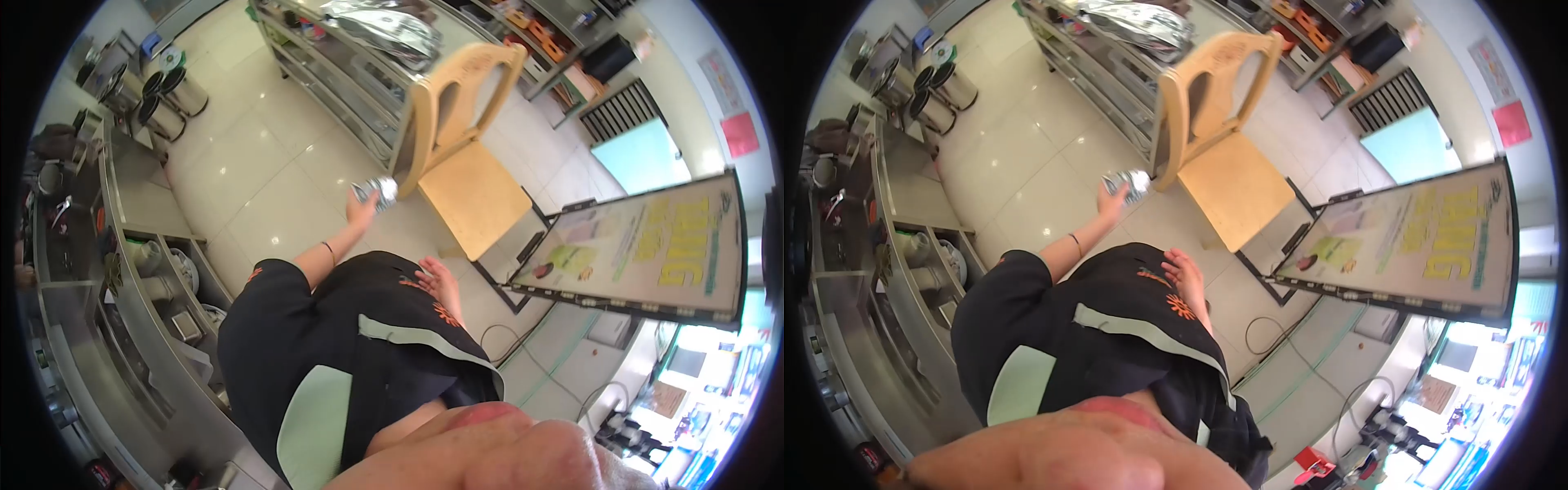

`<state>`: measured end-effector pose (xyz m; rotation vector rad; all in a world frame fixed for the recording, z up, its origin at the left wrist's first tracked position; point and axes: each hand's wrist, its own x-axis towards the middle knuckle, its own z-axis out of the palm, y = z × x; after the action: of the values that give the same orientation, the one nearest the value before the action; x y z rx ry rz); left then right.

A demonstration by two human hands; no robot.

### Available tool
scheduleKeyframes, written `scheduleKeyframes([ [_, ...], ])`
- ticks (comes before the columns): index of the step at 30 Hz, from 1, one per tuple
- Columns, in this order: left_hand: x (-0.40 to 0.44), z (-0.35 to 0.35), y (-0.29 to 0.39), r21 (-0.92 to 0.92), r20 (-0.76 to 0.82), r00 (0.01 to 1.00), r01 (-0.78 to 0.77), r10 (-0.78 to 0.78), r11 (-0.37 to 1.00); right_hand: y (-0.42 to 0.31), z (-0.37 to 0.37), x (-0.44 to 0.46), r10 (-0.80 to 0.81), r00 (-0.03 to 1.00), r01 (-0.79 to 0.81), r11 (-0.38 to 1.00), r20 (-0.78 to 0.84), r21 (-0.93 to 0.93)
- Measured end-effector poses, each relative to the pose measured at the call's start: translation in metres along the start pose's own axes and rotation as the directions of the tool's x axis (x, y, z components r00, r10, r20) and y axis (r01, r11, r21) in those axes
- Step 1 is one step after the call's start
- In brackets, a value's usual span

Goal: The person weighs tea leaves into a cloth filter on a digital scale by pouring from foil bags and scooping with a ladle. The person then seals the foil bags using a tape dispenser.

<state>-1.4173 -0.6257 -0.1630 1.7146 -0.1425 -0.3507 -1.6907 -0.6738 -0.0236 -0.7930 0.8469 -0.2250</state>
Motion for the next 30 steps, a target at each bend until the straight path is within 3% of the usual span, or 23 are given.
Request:
scheduleKeyframes([
  [2, 0.068, -0.025, 0.049, -0.162, -0.193, 0.974, 0.088, -0.119, 0.983, 0.009, 0.023, 0.046, 0.079, 0.996, -0.078, 0.997, -0.028, 0.027],
  [4, 0.176, -0.035, 0.018, -0.298, -0.284, 0.937, 0.114, -0.202, 0.948, -0.002, 0.059, 0.066, 0.108, 0.994, -0.108, 0.994, -0.025, -0.010],
  [7, 0.245, -0.050, 0.092, -0.548, -0.140, 0.924, 0.226, -0.355, 0.805, -0.044, 0.085, 0.092, 0.015, 1.000, -0.019, 0.988, -0.024, -0.155],
  [10, 0.345, -0.047, 0.082, -0.484, -0.140, 0.942, 0.203, -0.304, 0.852, -0.089, 0.106, 0.139, -0.391, 0.920, 0.364, 0.827, 0.025, -0.429],
  [11, 0.371, -0.043, 0.083, -0.495, -0.161, 0.923, 0.231, -0.350, 0.838, -0.106, 0.116, 0.156, -0.416, 0.909, 0.385, 0.813, 0.025, -0.437],
  [13, 0.406, -0.045, 0.081, -0.592, -0.060, 0.927, 0.267, -0.371, 0.761, -0.155, 0.151, 0.183, -0.461, 0.887, 0.409, 0.791, -0.005, -0.454],
  [14, 0.430, -0.041, 0.088, -0.635, -0.002, 0.931, 0.281, -0.365, 0.720, -0.176, 0.165, 0.207, -0.503, 0.864, 0.459, 0.776, 0.014, -0.432],
  [16, 0.456, -0.032, 0.099, -0.645, -0.077, 0.864, 0.337, -0.498, 0.686, -0.200, 0.197, 0.236, -0.570, 0.822, 0.534, 0.759, 0.017, -0.373],
  [18, 0.492, -0.021, 0.117, -0.678, -0.129, 0.796, 0.365, -0.592, 0.638, -0.220, 0.235, 0.250, -0.545, 0.837, 0.531, 0.832, -0.056, -0.161],
  [19, 0.520, -0.016, 0.104, -0.655, -0.103, 0.809, 0.383, -0.579, 0.651, -0.233, 0.253, 0.261, -0.536, 0.841, 0.533, 0.844, -0.079, -0.056],
  [21, 0.570, 0.005, 0.067, -0.553, 0.099, 0.885, 0.429, -0.456, 0.714, -0.237, 0.283, 0.287, -0.792, 0.581, 0.708, 0.606, -0.190, -0.363],
  [22, 0.585, 0.007, 0.057, -0.516, 0.195, 0.900, 0.432, -0.389, 0.740, -0.240, 0.301, 0.293, -0.888, 0.426, 0.728, 0.451, -0.174, -0.516],
  [23, 0.595, 0.017, 0.052, -0.345, 0.204, 0.903, 0.428, -0.379, 0.835, -0.248, 0.316, 0.293, -0.923, 0.352, 0.717, 0.372, -0.154, -0.590],
  [24, 0.611, 0.024, 0.047, -0.388, 0.320, 0.928, 0.310, -0.188, 0.868, -0.254, 0.331, 0.302, -0.950, 0.312, 0.682, 0.220, 0.004, -0.697],
  [25, 0.623, 0.029, 0.030, -0.609, 0.382, 0.906, 0.396, -0.184, 0.687, -0.260, 0.346, 0.312, -0.946, 0.279, 0.634, 0.054, 0.163, -0.771],
  [26, 0.623, 0.035, 0.026, -0.442, 0.246, 0.956, 0.257, -0.159, 0.860, -0.262, 0.360, 0.325, -0.912, 0.261, 0.572, -0.118, 0.317, -0.812],
  [27, 0.622, 0.040, 0.023, -0.208, 0.105, 0.986, 0.151, -0.131, 0.967, -0.261, 0.375, 0.342, -0.875, 0.284, 0.544, -0.191, 0.393, -0.817],
  [28, 0.604, 0.022, 0.051, 0.127, 0.058, 0.988, -0.152, 0.145, 0.980, -0.258, 0.393, 0.351, -0.874, 0.315, 0.493, -0.183, 0.370, -0.851],
  [29, 0.583, 0.002, 0.084, 0.483, 0.006, 0.912, -0.362, 0.410, 0.797, -0.256, 0.410, 0.357, -0.874, 0.340, 0.438, -0.181, 0.348, -0.881],
  [30, 0.575, -0.022, 0.113, 0.345, 0.062, 0.857, -0.499, 0.511, 0.795, -0.260, 0.423, 0.366, -0.873, 0.356, 0.381, -0.190, 0.333, -0.905],
])
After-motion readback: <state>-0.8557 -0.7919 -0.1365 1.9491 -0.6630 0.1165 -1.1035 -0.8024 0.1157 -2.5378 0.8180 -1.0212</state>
